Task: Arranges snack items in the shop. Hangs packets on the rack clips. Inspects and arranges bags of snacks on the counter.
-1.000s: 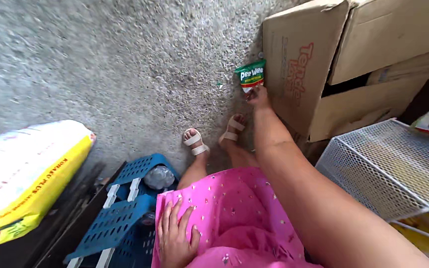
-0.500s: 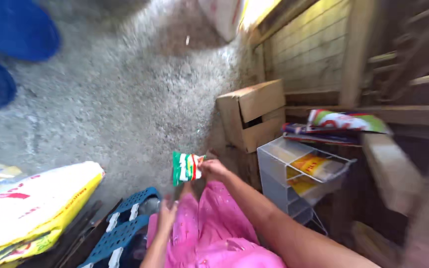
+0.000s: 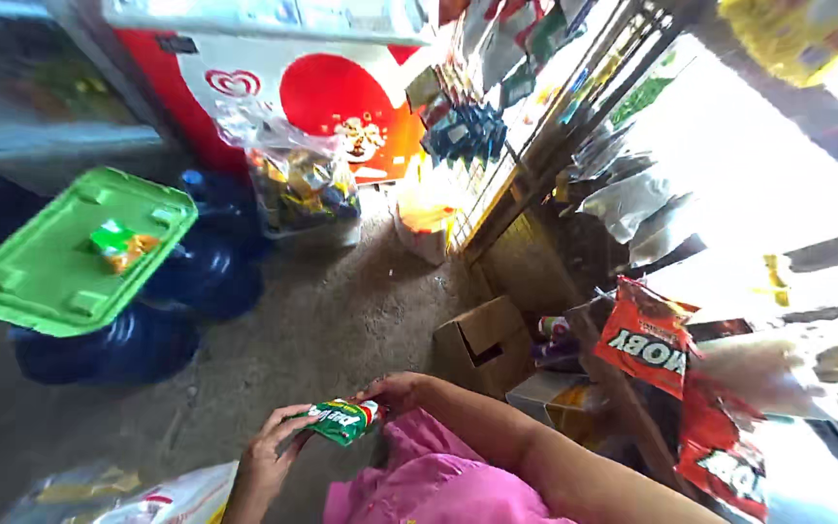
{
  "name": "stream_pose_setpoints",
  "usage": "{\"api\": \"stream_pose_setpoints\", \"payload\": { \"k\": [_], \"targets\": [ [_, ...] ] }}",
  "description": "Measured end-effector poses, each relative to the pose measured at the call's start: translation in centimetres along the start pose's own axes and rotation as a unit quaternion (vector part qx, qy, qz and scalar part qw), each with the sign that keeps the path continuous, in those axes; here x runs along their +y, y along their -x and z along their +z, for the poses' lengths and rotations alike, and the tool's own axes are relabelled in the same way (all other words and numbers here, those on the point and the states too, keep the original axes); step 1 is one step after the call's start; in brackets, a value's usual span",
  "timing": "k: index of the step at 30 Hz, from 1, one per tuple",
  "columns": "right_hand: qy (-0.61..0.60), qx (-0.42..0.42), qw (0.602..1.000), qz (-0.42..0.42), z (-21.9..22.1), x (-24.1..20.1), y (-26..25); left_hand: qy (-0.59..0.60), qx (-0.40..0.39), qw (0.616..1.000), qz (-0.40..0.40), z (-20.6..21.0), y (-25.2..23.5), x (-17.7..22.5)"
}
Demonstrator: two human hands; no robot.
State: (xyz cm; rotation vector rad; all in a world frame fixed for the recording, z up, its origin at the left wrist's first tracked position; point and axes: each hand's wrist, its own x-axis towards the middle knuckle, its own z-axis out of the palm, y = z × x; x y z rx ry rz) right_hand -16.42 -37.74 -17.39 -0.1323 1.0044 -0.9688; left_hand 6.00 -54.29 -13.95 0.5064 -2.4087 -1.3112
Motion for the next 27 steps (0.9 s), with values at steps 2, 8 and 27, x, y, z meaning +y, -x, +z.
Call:
{"api": "stream_pose_setpoints", "payload": {
  "k": [2, 8, 27],
  "targets": [
    [0.005, -0.025, 0.997, -0.067, -0.9, -2.3, 0.1, -0.012, 0.054, 0.998, -0.005, -0.1, -2.0, 0.6],
    [0.042, -0.039, 0.977, -0.206, -3.8, -10.2, 1.5, -0.056, 0.126, 0.99, -0.043, 0.6, -9.7, 2.9],
    [-0.155, 0.063, 0.861, -0.48, -14.0, -28.0, 0.7, 0.187, 0.088, 0.978, -0.028, 1.1, -37.6, 2.7]
  ]
}}
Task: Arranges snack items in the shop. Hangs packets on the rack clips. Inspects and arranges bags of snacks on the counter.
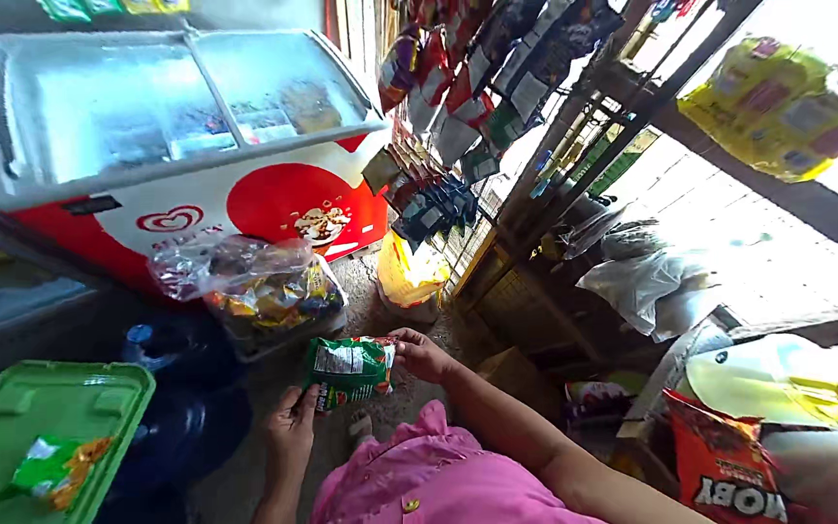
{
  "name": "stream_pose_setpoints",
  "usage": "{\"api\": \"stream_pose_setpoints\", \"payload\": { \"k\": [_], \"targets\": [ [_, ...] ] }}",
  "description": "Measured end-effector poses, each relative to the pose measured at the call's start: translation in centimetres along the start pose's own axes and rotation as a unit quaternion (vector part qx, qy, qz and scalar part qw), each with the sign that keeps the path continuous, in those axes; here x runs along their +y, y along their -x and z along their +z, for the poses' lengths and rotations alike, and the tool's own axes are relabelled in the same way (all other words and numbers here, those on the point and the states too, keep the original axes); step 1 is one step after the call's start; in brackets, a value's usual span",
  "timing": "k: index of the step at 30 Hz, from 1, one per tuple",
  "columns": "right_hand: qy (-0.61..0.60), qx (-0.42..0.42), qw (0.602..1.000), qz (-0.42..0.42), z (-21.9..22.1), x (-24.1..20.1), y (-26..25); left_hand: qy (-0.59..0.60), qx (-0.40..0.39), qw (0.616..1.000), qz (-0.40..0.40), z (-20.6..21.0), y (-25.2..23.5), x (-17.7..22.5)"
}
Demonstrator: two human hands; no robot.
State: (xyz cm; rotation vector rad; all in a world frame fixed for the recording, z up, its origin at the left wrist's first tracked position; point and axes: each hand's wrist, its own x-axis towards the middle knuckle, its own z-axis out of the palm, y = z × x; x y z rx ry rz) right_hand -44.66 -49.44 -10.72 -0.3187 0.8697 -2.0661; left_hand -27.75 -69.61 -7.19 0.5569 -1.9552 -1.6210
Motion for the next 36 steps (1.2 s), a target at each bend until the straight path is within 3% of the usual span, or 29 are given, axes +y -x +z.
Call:
{"api": "stream_pose_setpoints", "payload": {
  "k": [5, 10, 13, 18, 22, 29, 36],
  "targets": [
    [-0.012, 0.143, 0.987, -0.072, 0.9, -2.6, -4.4, -0.016, -0.077, 0.994, 0.076, 0.4, -8.5, 0.9],
    [-0.038, 0.33, 0.929, -0.161, -2.4, -4.1, -4.8, -0.086, -0.062, 0.987, 0.119, 1.7, -16.2, 1.2],
    [0.011, 0.299, 0.943, -0.148, -4.1, -5.3, -4.1, -0.076, -0.141, 0.975, 0.156, 4.2, -20.0, 2.1],
    [0.044, 0.181, 0.977, -0.105, -4.5, -7.4, -6.3, 0.0, -0.245, 0.957, 0.158, 12.3, -23.2, 2.9],
    [0.033, 0.213, 0.965, -0.152, -5.8, -11.0, -7.6, -0.008, -0.262, 0.956, 0.135, 17.3, -24.8, 4.5],
    [0.026, 0.228, 0.953, -0.2, -9.5, -14.7, -7.5, -0.003, -0.307, 0.947, 0.093, 22.7, -27.6, 5.1],
    [0.045, 0.296, 0.915, -0.269, -10.0, -17.7, -6.2, -0.07, -0.366, 0.925, 0.077, 26.7, -29.1, 7.0]
  ]
}}
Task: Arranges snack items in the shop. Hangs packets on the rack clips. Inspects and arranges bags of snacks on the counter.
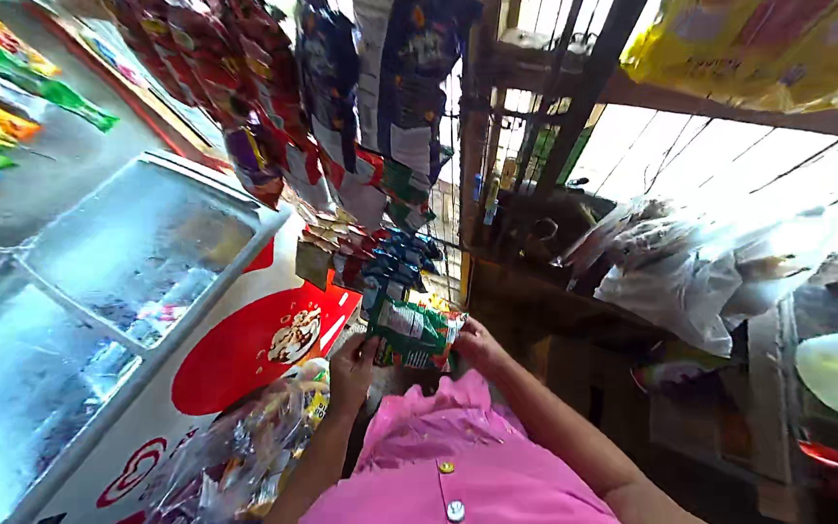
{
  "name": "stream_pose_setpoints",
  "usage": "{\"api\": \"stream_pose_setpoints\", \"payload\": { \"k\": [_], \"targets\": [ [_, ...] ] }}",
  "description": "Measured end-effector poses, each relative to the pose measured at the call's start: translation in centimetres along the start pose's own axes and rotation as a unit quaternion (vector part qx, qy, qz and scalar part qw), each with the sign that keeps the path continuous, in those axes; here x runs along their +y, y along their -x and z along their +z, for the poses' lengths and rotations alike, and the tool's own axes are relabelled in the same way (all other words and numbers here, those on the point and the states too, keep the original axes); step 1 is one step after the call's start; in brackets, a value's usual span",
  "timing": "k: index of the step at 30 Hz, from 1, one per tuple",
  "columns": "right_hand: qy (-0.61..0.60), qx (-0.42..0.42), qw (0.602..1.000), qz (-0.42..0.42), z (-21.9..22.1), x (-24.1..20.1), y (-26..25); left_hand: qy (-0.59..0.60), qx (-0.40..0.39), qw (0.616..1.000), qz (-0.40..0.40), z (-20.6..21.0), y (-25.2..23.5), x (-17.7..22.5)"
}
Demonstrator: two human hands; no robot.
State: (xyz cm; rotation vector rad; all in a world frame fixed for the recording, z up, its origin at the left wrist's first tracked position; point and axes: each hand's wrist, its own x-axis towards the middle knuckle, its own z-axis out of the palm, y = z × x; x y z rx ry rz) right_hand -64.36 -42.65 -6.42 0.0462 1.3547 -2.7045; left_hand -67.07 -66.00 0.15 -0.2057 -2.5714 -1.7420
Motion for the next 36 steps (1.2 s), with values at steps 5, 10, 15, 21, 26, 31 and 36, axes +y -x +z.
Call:
{"api": "stream_pose_setpoints", "payload": {
  "k": [5, 10, 15, 21, 26, 31, 36],
  "targets": [
    [0.065, 0.08, 0.992, -0.079, -2.3, -0.5, -1.2, 0.024, -0.042, 0.998, 0.032, 0.3, -4.1, -0.7],
    [0.092, 0.179, 0.978, -0.058, -2.5, 0.8, -2.5, -0.056, -0.076, 0.981, 0.169, -0.1, -8.5, -1.4],
    [0.08, 0.199, 0.976, -0.029, -2.9, 1.4, -4.0, -0.002, -0.195, 0.968, 0.157, -0.9, -12.2, -1.5],
    [0.201, 0.335, 0.917, 0.076, -3.1, 1.1, -6.1, -0.032, -0.315, 0.922, 0.221, -1.5, -14.4, -1.4],
    [0.286, 0.339, 0.896, -0.033, -2.5, -1.9, -9.1, -0.12, -0.327, 0.885, 0.309, -2.2, -15.6, -2.7],
    [0.08, 0.371, 0.911, -0.159, 0.0, -6.1, -15.3, -0.146, -0.345, 0.865, 0.335, -3.7, -16.5, -4.1],
    [-0.119, 0.41, 0.881, -0.204, 2.3, -8.1, -18.8, -0.132, -0.352, 0.852, 0.365, -5.0, -17.3, -5.0]
  ]
}}
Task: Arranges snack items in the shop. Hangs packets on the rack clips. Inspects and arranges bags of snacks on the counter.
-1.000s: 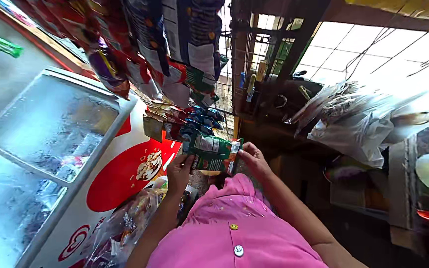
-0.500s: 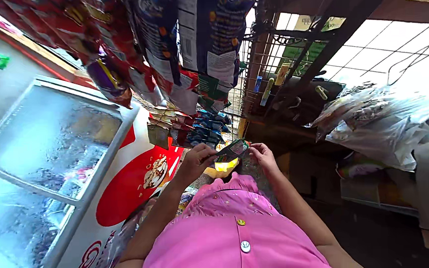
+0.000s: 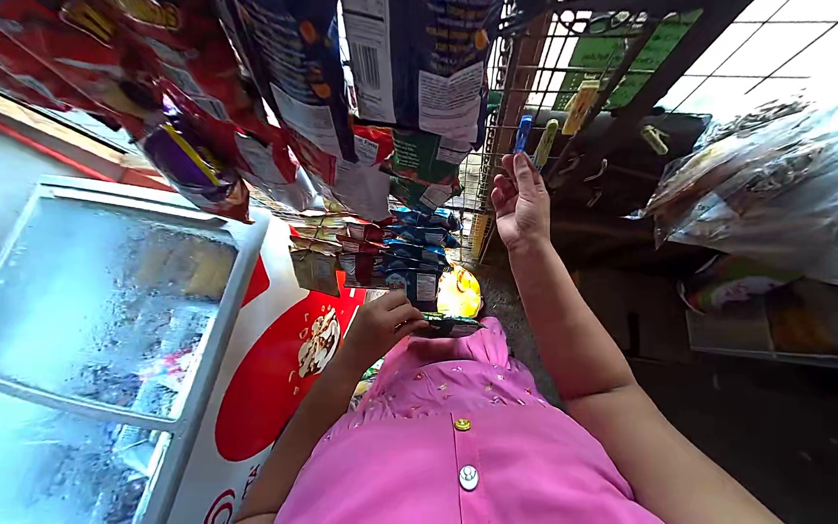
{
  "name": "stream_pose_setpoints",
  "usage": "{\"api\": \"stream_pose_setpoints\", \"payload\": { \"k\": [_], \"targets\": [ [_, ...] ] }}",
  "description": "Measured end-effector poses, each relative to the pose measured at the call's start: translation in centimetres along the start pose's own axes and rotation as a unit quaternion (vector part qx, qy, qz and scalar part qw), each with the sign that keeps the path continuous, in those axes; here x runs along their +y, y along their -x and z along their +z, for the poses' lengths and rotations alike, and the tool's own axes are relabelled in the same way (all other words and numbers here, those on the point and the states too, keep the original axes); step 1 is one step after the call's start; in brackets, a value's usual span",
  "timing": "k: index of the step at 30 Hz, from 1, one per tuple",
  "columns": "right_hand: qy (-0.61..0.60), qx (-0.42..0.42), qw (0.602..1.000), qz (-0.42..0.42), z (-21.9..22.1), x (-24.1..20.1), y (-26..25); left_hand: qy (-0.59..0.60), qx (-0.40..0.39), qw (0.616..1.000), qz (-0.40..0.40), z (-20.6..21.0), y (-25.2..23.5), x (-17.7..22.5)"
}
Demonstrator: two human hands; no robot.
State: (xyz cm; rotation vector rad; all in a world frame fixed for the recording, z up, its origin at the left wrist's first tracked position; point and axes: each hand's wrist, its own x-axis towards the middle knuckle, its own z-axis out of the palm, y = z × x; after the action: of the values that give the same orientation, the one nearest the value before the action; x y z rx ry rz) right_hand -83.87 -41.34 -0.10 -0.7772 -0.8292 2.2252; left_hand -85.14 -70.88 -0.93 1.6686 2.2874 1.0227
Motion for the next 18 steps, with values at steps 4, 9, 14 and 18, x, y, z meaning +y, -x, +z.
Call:
{"api": "stream_pose_setpoints", "payload": {
  "k": [4, 9, 14, 18],
  "targets": [
    [-0.037, 0.05, 0.998, -0.002, 1.2, 0.3, 0.3, 0.021, -0.013, 1.0, 0.003, -0.8, 0.6, -0.4],
    [-0.081, 0.089, 0.993, -0.023, 2.3, -0.1, 1.1, 0.013, -0.026, 0.999, 0.013, -1.6, 1.6, -1.1],
    [-0.103, 0.1, 0.988, -0.049, 2.7, 0.0, 1.0, 0.015, 0.002, 1.0, 0.02, -2.1, 2.4, -1.4],
    [-0.124, 0.105, 0.986, -0.025, 2.6, -0.8, 1.0, -0.013, 0.014, 0.999, 0.042, -2.2, 2.5, -1.9]
  ]
}}
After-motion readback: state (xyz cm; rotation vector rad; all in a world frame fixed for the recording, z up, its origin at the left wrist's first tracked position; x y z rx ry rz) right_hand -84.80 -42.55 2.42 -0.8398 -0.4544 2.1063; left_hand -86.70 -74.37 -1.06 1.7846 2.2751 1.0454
